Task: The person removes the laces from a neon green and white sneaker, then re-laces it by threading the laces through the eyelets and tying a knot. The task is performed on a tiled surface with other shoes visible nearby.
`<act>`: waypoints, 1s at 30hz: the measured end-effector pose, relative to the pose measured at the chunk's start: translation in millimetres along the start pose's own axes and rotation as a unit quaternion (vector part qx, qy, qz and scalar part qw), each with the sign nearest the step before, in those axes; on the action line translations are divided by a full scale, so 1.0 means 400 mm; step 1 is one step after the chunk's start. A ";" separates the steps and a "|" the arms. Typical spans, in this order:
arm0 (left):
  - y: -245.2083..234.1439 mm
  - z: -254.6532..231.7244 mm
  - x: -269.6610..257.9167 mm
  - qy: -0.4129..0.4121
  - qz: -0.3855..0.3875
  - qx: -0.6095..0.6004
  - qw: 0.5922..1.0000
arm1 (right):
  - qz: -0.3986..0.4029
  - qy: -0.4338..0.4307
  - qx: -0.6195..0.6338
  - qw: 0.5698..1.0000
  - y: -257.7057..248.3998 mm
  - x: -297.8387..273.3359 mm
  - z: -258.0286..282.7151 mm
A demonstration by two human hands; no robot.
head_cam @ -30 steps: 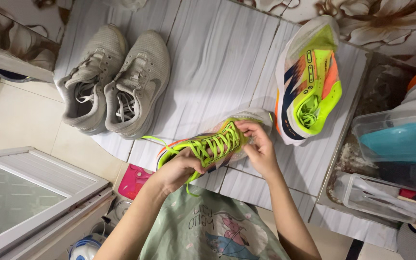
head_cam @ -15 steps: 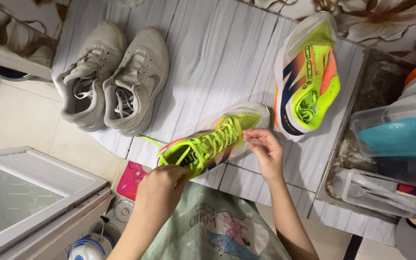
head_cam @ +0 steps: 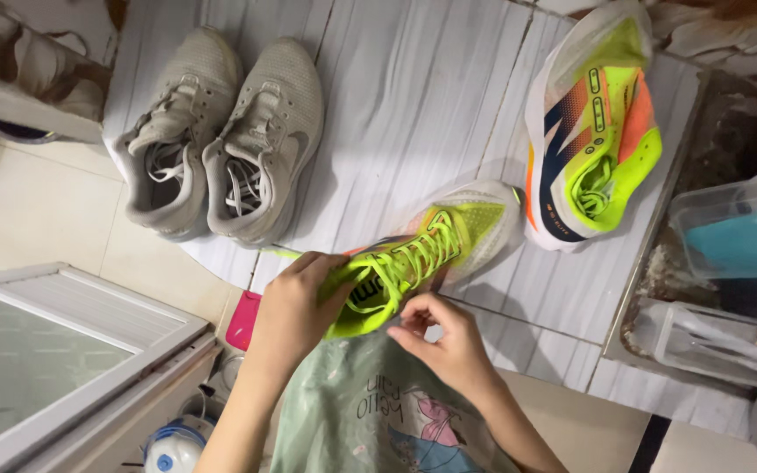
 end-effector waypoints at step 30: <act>-0.155 -0.039 -0.045 0.238 0.278 -0.328 0.871 | -0.383 0.046 -0.238 0.891 0.262 -0.127 0.152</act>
Point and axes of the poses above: each hand's wrist, its own x-axis towards the middle knuckle, its own y-axis out of the palm, z = x × y, the point moved 7 cm from there along x, towards the middle knuckle, and after that the axes turned 5 degrees about -x, right-handed, at the moved point
